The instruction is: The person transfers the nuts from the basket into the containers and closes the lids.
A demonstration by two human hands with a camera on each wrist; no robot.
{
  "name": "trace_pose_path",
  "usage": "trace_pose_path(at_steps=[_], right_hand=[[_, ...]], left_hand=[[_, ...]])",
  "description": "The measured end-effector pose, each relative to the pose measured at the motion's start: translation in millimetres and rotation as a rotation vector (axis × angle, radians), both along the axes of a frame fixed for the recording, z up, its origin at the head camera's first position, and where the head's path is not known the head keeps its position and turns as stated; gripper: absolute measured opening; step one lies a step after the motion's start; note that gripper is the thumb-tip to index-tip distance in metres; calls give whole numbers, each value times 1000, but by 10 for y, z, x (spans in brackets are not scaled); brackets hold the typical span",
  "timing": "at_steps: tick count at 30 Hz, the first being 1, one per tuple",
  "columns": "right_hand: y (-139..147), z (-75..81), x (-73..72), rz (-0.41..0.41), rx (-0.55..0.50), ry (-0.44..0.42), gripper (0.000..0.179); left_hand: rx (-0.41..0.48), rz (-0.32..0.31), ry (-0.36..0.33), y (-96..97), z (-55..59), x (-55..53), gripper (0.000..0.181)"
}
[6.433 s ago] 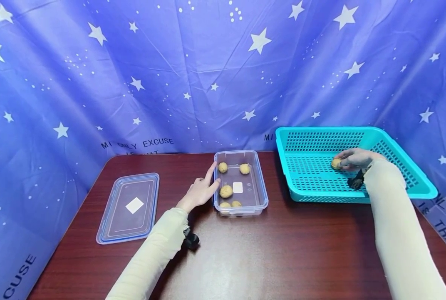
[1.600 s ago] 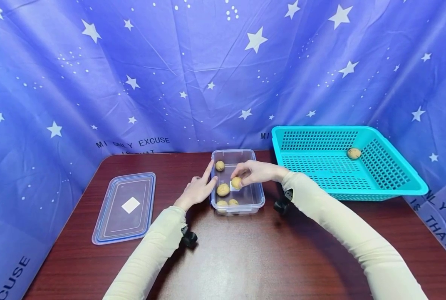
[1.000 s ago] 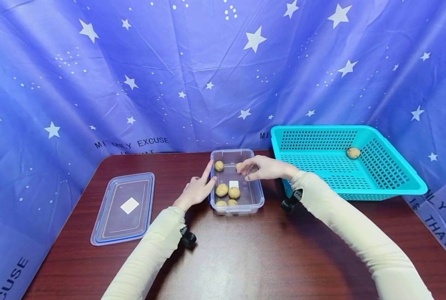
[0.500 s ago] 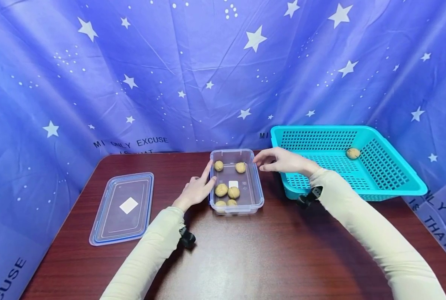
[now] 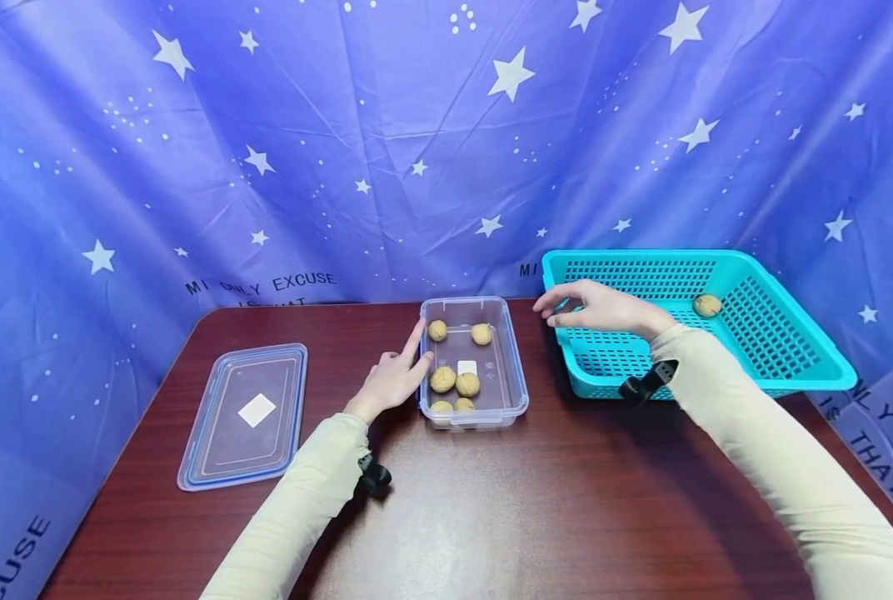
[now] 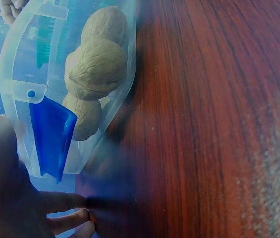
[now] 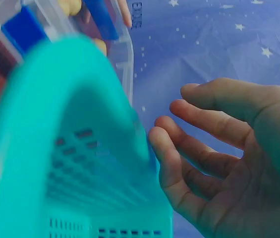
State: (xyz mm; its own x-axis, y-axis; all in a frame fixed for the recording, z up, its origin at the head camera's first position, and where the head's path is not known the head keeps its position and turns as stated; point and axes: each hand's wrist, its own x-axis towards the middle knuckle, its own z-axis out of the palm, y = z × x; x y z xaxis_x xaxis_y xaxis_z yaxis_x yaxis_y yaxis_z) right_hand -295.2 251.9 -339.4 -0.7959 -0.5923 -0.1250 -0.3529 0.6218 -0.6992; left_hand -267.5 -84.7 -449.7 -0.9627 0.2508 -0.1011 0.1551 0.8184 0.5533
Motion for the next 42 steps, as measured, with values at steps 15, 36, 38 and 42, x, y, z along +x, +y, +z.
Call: trace_pose_path(at_steps=[15,36,38,42], right_hand=[[557,127,-102,-64,29,-131,45],[1223,-227,-311,-342,39,-92,50],[1293,-257,-315,-367,33,-92,49],[1427,-300,-315,-431,25,-110,50]], left_hand=[[-6,4,5,23,28,14,63],[24,-10,-1,38,51,6,63],[34,-8,0,45,61,10,63],[85,15,-11,81,93,32,62]])
